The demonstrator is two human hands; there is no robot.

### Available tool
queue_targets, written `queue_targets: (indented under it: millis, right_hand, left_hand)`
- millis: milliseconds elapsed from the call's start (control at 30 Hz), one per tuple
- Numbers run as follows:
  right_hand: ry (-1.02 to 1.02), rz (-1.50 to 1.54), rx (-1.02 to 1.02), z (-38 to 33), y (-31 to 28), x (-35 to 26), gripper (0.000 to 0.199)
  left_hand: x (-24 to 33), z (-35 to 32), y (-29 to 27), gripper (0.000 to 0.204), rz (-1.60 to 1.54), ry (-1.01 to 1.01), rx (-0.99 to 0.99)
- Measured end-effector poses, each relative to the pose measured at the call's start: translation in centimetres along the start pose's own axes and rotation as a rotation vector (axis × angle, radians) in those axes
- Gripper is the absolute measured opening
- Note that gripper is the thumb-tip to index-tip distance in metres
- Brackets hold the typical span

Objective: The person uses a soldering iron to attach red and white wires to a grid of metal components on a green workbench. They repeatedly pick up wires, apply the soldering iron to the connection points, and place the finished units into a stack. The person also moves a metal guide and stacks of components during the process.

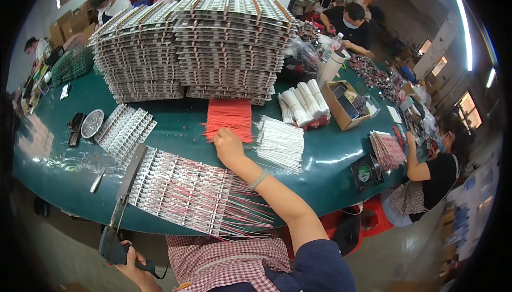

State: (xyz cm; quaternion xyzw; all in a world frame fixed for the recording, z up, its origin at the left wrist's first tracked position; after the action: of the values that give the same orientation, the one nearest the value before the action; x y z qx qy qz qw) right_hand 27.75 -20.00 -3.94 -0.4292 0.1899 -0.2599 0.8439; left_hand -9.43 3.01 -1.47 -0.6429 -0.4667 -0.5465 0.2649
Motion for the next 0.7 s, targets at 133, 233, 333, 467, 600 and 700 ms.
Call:
queue_targets:
  millis: [133, 233, 333, 467, 600, 700]
  right_hand:
    - [-0.029, 0.086, 0.087, 2.1, -1.0, -2.5, 0.009]
    - [-0.083, 0.25, 0.078, 3.6, -0.5, -4.6, 0.013]
    - [-0.234, 0.407, 0.003, 6.0, 0.7, -8.1, 0.017]
    - [-0.498, 0.577, -0.14, 9.1, 3.5, -13.2, 0.025]
    - [-0.683, 0.661, -0.313, 11.1, 5.8, -17.0, 0.031]
    - [-0.798, 0.587, -0.46, 12.0, 7.7, -18.7, 0.04]
  left_hand:
    - [1.2, -1.2, 1.3, 0.026, -0.128, 0.073, 0.035]
    - [1.7, -2.0, 1.6, 0.025, -0.135, 0.053, 0.008]
    - [2.6, -3.4, 1.1, 0.025, -0.143, 0.055, 0.054]
    - [2.6, -4.9, -0.3, 0.026, -0.198, 0.079, 0.155]
    - [1.9, -5.4, -2.6, 0.031, -0.2, 0.079, 0.255]
    - [2.2, -5.2, -3.5, 0.03, -0.198, 0.09, 0.315]
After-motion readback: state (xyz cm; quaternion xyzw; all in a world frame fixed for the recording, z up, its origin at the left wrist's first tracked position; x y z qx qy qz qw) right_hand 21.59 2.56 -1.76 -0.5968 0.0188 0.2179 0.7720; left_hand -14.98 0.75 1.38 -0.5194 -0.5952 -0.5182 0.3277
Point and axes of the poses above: each hand's wrist, its own z-axis towards the middle knuckle, its own y-axis out of the palm, x = y × z, the point moved 2 cm from there along z, towards the middle knuckle, and after that the axes turned 8 degrees about -y, right-handed, at the moved point
